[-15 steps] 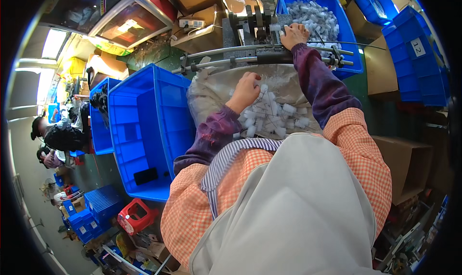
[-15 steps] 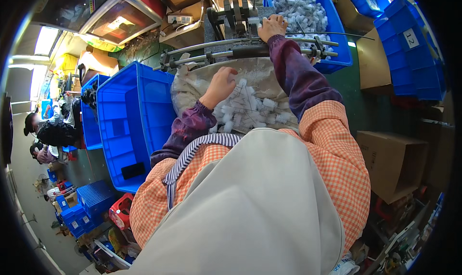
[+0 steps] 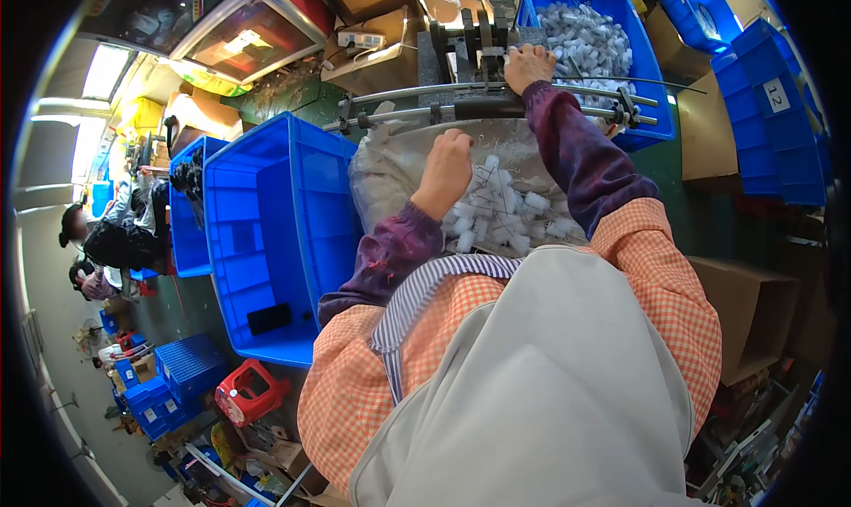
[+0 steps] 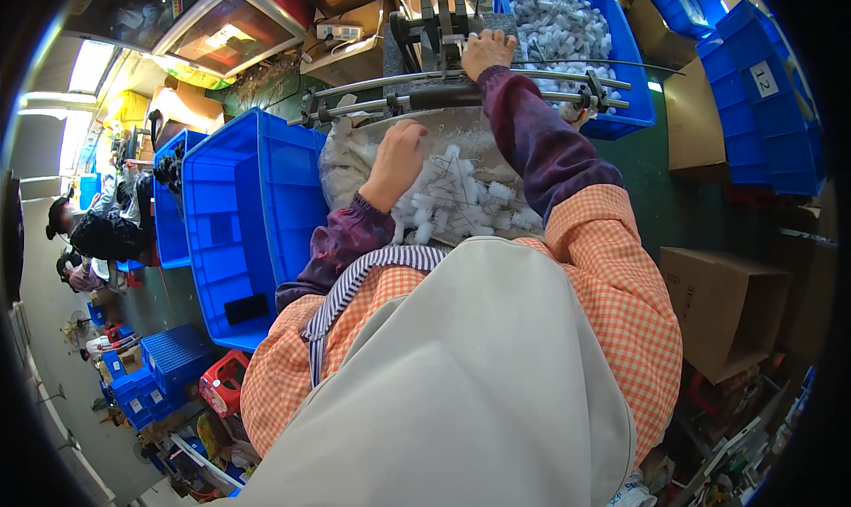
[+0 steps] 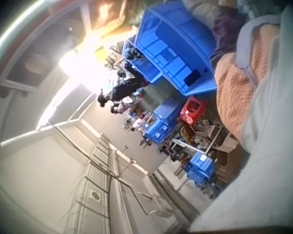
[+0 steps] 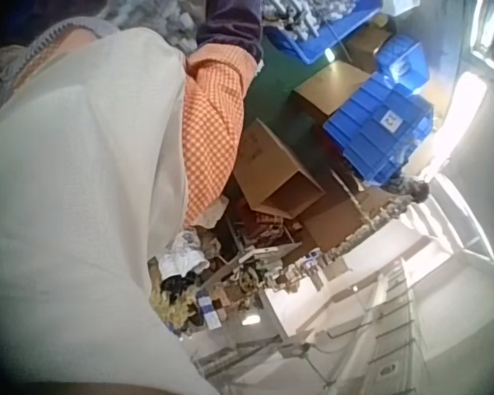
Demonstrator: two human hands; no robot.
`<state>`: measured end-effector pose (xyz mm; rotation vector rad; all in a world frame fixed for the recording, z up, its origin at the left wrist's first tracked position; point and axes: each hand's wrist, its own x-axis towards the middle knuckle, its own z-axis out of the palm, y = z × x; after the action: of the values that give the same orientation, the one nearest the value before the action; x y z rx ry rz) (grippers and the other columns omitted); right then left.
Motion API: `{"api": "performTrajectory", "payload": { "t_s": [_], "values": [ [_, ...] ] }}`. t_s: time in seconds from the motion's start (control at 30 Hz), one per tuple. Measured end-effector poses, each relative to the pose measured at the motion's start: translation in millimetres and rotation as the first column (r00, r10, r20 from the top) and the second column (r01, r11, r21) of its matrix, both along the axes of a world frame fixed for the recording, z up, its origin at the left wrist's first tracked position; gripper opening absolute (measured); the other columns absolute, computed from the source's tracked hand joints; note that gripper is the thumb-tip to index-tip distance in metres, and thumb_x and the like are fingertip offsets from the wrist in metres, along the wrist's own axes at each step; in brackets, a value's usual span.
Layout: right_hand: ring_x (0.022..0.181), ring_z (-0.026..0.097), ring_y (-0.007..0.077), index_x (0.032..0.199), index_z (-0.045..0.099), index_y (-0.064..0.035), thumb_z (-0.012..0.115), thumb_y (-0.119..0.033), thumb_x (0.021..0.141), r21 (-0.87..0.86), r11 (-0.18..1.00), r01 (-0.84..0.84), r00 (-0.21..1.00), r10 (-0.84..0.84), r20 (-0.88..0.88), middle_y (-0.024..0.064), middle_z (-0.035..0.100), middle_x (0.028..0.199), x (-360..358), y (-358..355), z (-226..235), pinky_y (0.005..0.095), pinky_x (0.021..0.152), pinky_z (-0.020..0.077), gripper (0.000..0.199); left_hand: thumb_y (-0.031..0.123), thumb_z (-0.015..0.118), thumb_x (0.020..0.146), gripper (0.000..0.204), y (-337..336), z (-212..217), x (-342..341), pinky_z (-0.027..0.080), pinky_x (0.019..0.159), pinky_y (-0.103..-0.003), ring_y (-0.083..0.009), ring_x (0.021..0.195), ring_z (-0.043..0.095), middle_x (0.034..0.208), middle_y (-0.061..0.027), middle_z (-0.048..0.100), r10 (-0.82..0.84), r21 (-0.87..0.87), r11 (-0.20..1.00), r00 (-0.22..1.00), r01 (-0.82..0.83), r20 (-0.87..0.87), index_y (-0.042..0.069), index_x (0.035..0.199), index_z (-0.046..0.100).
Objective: The person repeatedly picks up small white cotton-like pieces from a cloth on a table and places them into a blue bin. The person handles the pieces one at a time throughout the clip.
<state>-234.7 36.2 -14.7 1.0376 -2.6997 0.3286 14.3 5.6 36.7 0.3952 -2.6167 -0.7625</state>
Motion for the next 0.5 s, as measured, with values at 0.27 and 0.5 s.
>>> {"api": "performTrajectory", "payload": {
  "t_s": [0.27,0.5],
  "values": [
    [0.098,0.057,0.0277,0.097,0.059,-0.0136,0.045,-0.021,0.080,0.132,0.990,-0.052,0.994,0.039,0.104,0.0106,0.060,0.102,-63,39,1,0.0447,0.083,0.0377,0.023,0.000,0.055,0.073,0.019,1,35,-1,0.046,0.075,-0.036,-0.0333,0.085,0.058,0.091,-0.0171,0.059,-0.022,0.096,0.995,0.996,0.031,-0.089,-0.001,0.092,0.059],
    [0.092,0.061,0.0258,0.098,0.059,-0.0112,0.047,-0.020,0.080,0.088,0.920,0.381,0.925,-0.379,-0.033,0.0147,0.062,0.099,-92,94,52,0.0427,0.074,0.0460,0.023,0.003,0.058,0.075,0.018,13,39,-30,0.045,0.073,-0.039,-0.0342,0.084,0.057,0.089,-0.0165,0.061,-0.089,0.252,0.960,0.985,0.125,-0.149,0.000,0.092,0.059]
  ]
}}
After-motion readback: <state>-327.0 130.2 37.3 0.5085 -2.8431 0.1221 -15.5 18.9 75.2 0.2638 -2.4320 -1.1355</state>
